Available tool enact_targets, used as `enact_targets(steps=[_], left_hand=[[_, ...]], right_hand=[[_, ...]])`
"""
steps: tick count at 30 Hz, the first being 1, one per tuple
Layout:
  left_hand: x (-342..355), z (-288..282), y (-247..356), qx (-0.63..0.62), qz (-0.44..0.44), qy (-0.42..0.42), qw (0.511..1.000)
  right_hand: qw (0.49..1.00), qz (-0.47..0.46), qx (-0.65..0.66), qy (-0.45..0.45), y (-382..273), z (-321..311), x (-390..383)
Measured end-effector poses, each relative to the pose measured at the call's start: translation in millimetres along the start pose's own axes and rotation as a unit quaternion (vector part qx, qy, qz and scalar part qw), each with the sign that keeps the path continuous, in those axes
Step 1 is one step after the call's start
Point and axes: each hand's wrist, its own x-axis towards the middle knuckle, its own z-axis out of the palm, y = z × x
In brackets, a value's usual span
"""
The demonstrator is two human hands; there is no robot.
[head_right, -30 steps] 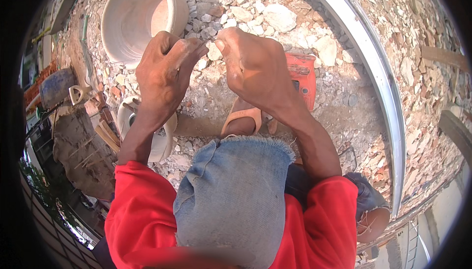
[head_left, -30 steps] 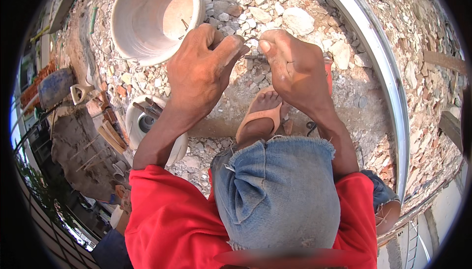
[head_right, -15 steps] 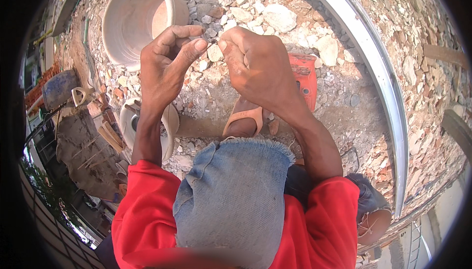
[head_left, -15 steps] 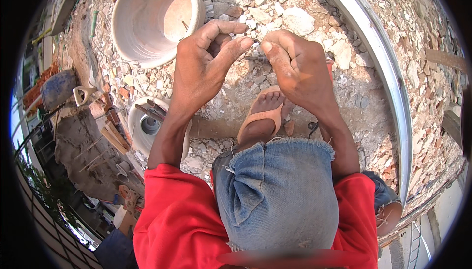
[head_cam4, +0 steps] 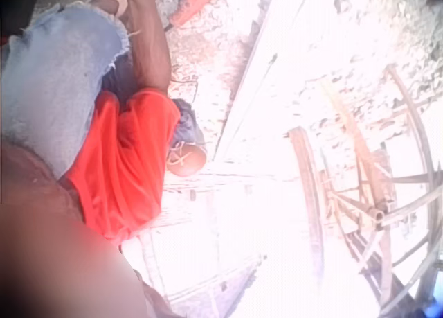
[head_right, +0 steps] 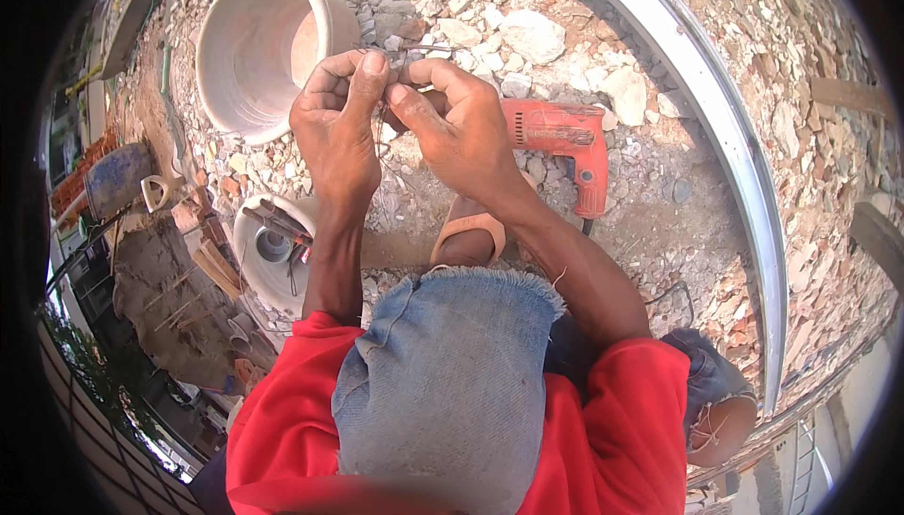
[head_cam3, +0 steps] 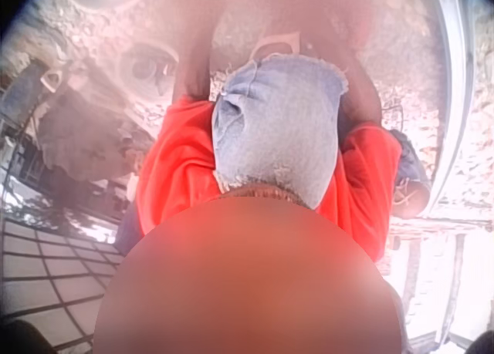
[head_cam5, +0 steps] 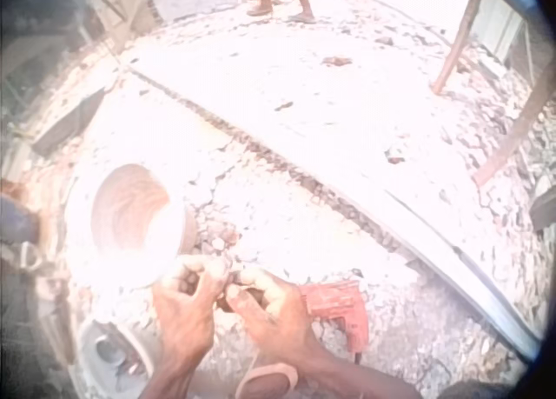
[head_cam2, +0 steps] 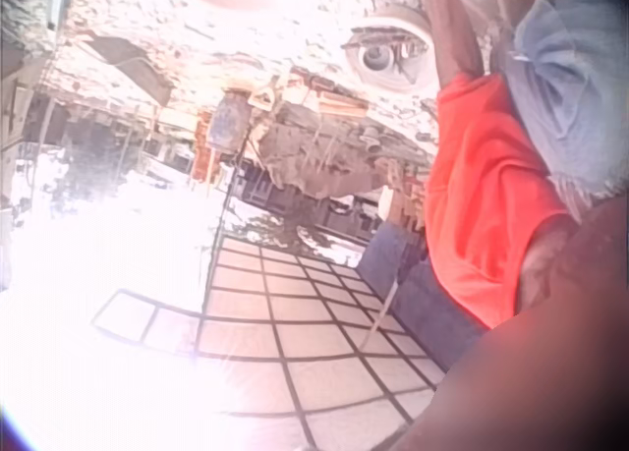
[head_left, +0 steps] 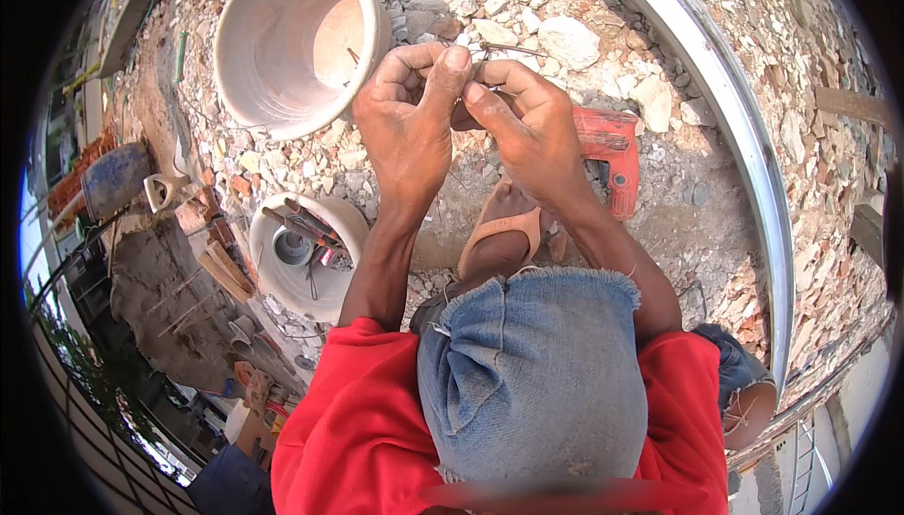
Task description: The person uses a corded drill to make holes in a long curved metal strip. They repeatedly position the strip, drill holes, and retrieve fasteners from a bucket. The strip is handled one at a time and placed back on the ground after drilling.
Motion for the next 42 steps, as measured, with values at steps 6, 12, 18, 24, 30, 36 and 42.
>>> enact_targets(steps=[6,12,18,24,30,36,42], left_hand=[[11,-13,6,0.000,-0.040,-0.009,0.999],[14,-27,-7,0.152,0.089,-0.015,0.984],[9,-24,-21,0.348,0.315,-0.054,0.881],[-2,-21,-13,0.257,0.119,-0.090,0.955],[-8,-20,-5,0.023,-0.058,-0.119,0.991],[0,-27,-1,-0.050,-0.151,-0.129,0.979],[-1,-24,0,0.081,-0.048,-0.072,0.993]], right_hand=[[0.992,0.013,-0.121,0.034,-11,-9,3],[0.970,-0.030,-0.238,-0.043,-28,-30,6],[0.969,-0.071,-0.235,-0.023,-29,-20,0],[0.931,-0.159,-0.326,-0.023,-24,-24,-1],[0.777,-0.353,-0.518,-0.064,-13,-42,7],[0.747,-0.408,-0.522,-0.063,-4,-44,17],[0.863,-0.377,-0.316,-0.111,2,-30,12]])
